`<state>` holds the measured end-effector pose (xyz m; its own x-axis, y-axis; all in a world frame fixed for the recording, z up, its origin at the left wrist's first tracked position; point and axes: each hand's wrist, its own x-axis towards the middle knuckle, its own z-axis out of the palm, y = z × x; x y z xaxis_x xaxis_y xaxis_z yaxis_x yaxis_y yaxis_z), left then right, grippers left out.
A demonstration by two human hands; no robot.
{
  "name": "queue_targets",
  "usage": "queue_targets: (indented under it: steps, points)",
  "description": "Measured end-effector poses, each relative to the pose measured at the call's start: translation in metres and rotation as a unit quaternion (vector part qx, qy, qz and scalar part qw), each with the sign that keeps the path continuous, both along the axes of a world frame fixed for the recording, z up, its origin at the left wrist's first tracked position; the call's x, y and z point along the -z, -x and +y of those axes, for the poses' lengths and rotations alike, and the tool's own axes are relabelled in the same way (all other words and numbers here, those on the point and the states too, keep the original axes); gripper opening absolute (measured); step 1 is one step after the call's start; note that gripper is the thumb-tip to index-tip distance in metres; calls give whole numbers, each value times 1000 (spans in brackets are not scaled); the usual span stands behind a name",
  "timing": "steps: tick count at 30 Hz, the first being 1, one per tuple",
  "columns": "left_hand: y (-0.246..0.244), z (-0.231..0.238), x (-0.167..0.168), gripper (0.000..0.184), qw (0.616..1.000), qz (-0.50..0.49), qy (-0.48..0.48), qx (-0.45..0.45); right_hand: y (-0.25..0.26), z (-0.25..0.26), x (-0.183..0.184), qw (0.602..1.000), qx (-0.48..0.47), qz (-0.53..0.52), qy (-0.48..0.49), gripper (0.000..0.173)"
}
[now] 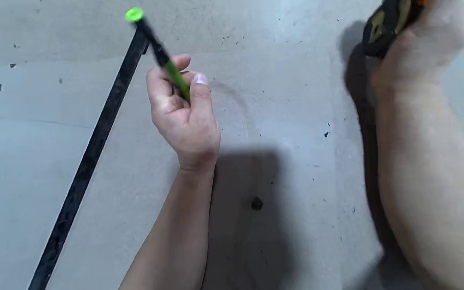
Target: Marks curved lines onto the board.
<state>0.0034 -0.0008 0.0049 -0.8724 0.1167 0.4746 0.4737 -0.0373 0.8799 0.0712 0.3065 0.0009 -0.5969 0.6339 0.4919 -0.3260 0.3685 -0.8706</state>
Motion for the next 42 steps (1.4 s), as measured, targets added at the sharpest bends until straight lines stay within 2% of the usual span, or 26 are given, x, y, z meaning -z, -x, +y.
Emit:
queue_targets:
  steps: [3, 5, 7, 9, 10, 12, 14, 17, 19, 25, 28, 30, 33, 36, 42]
  points:
    - [2, -2, -4, 7, 992, -84, -74, 50, -64, -40, 2, 992, 56, 20, 110, 44]
    - [6, -7, -7, 39, 970, -157, -141, 117, -96, -74, 1, 987, 103, 16, 124, 42]
    - [11, -14, -11, 69, 948, -203, -158, 188, -105, -92, 4, 988, 111, 21, 102, 34]
    - [15, -22, -19, 82, 928, -232, -190, 221, -98, -91, 7, 992, 95, 5, 78, 25]
    - [17, -27, -22, 78, 922, -236, -204, 228, -96, -90, 7, 993, 90, -4, 73, 22]
    - [24, -42, -32, 58, 928, -231, -200, 210, -93, -87, 5, 993, 84, -9, 83, 21]
    - [30, -54, -42, 51, 939, -229, -188, 174, -93, -87, 4, 991, 87, -15, 100, 21]
    - [35, -60, -49, 76, 925, -245, -260, 130, -96, -89, 3, 988, 89, -19, 122, 21]
    - [36, -59, -46, 82, 918, -251, -284, 115, -96, -87, 4, 988, 88, -13, 128, 23]
    - [37, -56, -9, 97, 945, -243, -181, 120, -100, -83, 11, 986, 98, -36, 134, 28]
    - [25, -49, -13, 85, 962, -245, -67, 101, -101, -80, 16, 984, 88, -37, 148, 32]
    - [12, -44, -13, 58, 965, -235, 4, 114, -100, -81, 17, 984, 92, -33, 151, 31]
    - [-1, -31, -9, 24, 966, -194, 30, 167, -102, -82, 17, 983, 96, -44, 150, 31]
    - [-10, -23, -7, 19, 968, -168, 67, 175, -104, -84, 14, 981, 102, -57, 152, 31]
    - [-14, -19, -5, 22, 973, -162, 105, 126, -99, -85, 8, 982, 98, -36, 155, 25]
